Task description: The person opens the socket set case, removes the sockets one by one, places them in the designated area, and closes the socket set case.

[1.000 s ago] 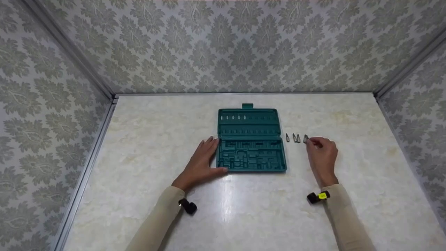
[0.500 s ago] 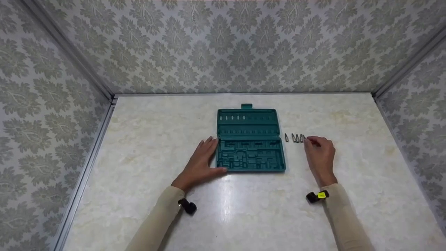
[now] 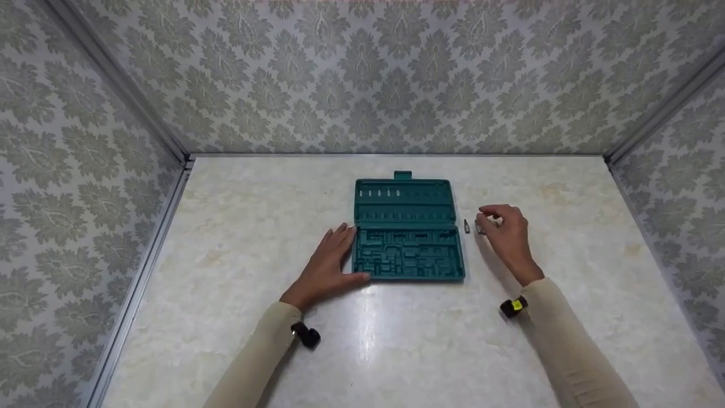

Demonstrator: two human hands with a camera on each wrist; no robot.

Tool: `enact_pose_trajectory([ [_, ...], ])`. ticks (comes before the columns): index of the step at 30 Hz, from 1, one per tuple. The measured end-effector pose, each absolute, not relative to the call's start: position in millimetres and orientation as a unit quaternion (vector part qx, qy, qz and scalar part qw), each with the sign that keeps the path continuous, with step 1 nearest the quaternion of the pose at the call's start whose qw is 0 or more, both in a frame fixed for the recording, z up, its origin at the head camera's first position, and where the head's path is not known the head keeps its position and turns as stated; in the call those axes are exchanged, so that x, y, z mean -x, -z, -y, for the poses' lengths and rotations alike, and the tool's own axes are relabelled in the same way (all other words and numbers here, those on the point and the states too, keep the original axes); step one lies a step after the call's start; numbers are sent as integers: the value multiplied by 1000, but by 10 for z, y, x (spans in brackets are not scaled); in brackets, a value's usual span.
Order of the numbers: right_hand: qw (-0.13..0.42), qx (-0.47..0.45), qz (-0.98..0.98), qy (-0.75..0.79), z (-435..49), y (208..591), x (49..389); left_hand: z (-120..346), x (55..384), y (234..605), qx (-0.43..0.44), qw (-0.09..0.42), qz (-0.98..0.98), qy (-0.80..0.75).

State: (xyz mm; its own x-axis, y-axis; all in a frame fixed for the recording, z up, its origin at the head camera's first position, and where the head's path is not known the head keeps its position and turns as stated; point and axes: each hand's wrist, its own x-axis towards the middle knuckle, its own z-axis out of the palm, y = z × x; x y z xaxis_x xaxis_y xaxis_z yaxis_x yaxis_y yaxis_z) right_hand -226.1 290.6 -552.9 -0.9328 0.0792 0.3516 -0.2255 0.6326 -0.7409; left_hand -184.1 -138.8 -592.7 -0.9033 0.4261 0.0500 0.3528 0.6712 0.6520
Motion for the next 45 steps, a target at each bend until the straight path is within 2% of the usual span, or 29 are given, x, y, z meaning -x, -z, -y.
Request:
enact_pose_trajectory([
  [12, 55, -140, 912, -382, -2448, 5335, 2667, 1412, 1809, 5929, -193, 65, -914, -350],
  [27, -2, -217, 915, -340, -2076, 5293, 3039, 1398, 1849, 5925, -211, 62, -917, -334],
  [45, -17, -243, 906, -345, -1707, 5406, 3323, 1384, 1823, 5895, -206, 61, -914, -345],
])
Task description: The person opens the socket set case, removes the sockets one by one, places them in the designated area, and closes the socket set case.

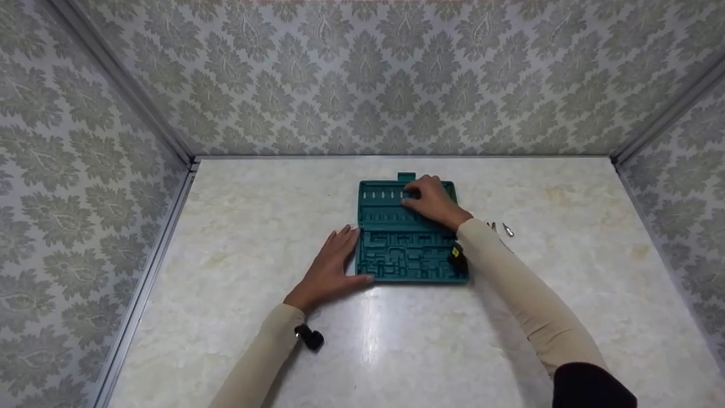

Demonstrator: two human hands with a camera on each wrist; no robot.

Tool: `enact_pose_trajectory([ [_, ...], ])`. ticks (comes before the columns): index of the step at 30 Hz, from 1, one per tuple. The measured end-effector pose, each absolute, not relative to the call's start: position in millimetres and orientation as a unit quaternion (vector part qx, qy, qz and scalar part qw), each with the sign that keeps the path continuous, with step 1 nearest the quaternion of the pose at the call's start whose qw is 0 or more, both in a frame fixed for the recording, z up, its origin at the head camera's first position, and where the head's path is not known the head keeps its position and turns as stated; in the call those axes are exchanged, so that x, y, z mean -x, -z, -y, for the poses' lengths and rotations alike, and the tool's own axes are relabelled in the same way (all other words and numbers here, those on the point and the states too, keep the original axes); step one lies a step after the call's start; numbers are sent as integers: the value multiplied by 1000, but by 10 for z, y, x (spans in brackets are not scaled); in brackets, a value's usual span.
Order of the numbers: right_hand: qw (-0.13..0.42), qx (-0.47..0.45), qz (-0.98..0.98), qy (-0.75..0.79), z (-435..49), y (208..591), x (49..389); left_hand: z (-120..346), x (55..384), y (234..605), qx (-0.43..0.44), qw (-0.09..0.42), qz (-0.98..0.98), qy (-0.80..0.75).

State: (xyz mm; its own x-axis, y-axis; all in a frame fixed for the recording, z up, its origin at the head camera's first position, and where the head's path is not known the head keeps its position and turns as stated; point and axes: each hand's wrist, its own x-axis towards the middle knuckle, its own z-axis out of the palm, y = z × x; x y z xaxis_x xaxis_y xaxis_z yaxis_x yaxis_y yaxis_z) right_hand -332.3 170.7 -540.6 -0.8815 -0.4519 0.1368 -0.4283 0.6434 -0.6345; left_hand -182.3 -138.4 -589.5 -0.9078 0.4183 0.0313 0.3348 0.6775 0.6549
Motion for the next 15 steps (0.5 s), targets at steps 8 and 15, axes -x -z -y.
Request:
enact_pose_trajectory([
  [8, 46, 205, -915, 344, -1580, 5353, 3286, 1374, 1822, 5883, -208, 63, -919, -330],
  [15, 70, 138, -885, 438, -1537, 5402, 3262, 1403, 1822, 5895, -207, 62, -916, -337],
])
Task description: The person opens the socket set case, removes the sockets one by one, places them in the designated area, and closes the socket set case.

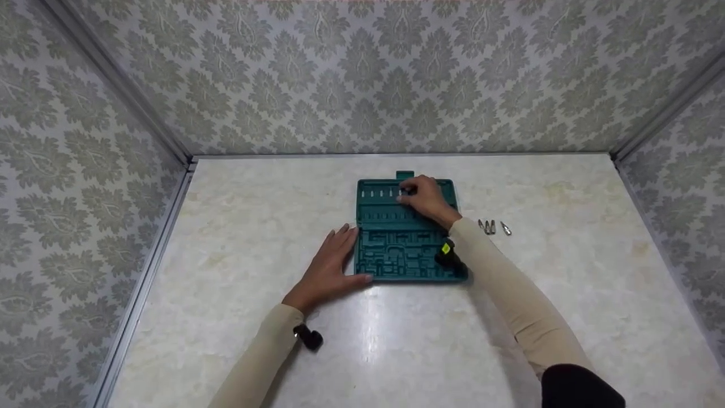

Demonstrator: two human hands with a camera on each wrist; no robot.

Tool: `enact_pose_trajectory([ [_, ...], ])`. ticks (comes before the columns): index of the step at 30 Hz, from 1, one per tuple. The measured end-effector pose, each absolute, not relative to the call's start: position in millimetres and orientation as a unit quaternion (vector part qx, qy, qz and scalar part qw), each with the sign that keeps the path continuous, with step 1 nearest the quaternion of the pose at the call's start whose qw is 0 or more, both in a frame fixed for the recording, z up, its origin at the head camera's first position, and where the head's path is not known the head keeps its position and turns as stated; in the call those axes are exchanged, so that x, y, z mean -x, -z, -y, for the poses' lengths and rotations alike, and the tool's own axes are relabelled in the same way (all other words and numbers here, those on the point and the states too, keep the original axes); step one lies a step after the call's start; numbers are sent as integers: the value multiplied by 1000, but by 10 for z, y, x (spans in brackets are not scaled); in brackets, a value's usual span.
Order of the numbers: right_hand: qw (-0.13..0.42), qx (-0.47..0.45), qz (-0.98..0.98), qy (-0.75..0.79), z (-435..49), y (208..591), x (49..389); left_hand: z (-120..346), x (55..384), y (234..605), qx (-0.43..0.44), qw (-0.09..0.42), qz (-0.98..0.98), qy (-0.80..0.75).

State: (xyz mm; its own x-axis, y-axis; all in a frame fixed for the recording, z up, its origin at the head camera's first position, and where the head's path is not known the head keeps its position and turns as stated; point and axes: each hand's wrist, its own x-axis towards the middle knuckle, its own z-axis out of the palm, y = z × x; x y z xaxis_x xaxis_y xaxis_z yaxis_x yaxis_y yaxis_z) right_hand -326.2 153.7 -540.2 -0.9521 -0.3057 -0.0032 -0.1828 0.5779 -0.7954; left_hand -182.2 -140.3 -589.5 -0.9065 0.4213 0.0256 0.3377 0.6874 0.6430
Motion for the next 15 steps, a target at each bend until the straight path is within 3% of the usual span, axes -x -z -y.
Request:
enact_pose_trajectory([
  [7, 59, 95, -838, 534, -1524, 5425, 3264, 1406, 1828, 5909, -207, 60, -916, -338],
  [15, 26, 82, -860, 502, -1494, 5434, 3240, 1388, 1831, 5908, -209, 55, -916, -339],
])
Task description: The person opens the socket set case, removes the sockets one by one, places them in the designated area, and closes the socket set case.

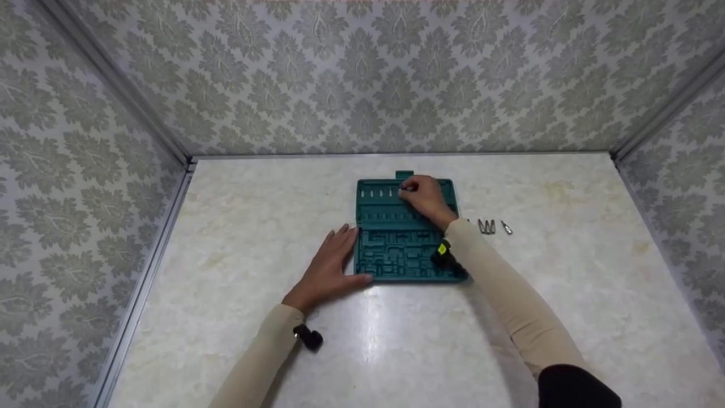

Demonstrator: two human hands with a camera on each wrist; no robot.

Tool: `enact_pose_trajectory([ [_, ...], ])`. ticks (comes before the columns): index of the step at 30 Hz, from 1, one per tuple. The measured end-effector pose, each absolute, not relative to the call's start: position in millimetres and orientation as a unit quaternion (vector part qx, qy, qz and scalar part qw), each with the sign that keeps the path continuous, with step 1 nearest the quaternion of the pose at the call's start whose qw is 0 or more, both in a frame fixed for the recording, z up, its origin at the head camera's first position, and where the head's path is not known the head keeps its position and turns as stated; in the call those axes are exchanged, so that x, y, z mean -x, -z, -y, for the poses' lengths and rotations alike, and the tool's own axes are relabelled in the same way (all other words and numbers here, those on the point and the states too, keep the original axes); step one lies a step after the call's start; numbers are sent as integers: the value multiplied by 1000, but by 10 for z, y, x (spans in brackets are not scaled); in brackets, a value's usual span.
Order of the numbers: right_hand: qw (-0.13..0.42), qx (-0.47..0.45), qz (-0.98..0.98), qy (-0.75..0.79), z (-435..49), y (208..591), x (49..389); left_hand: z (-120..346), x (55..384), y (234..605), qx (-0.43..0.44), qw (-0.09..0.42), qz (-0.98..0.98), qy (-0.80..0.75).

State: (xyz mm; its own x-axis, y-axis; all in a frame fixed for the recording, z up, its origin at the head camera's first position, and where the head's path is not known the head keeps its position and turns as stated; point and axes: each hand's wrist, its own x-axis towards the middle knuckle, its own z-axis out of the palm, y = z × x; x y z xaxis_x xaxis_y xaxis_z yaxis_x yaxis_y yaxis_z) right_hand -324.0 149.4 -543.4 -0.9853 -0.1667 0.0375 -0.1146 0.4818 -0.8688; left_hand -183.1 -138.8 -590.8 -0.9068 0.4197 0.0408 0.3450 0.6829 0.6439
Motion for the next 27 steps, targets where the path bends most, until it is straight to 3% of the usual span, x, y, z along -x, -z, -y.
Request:
enact_pose_trajectory([
  [9, -35, 53, -796, 601, -1522, 5366, 3231, 1392, 1845, 5913, -223, 46, -914, -336],
  [27, -35, 67, -810, 581, -2184, 5061, 2850, 1391, 1818, 5890, -214, 53, -914, -341],
])
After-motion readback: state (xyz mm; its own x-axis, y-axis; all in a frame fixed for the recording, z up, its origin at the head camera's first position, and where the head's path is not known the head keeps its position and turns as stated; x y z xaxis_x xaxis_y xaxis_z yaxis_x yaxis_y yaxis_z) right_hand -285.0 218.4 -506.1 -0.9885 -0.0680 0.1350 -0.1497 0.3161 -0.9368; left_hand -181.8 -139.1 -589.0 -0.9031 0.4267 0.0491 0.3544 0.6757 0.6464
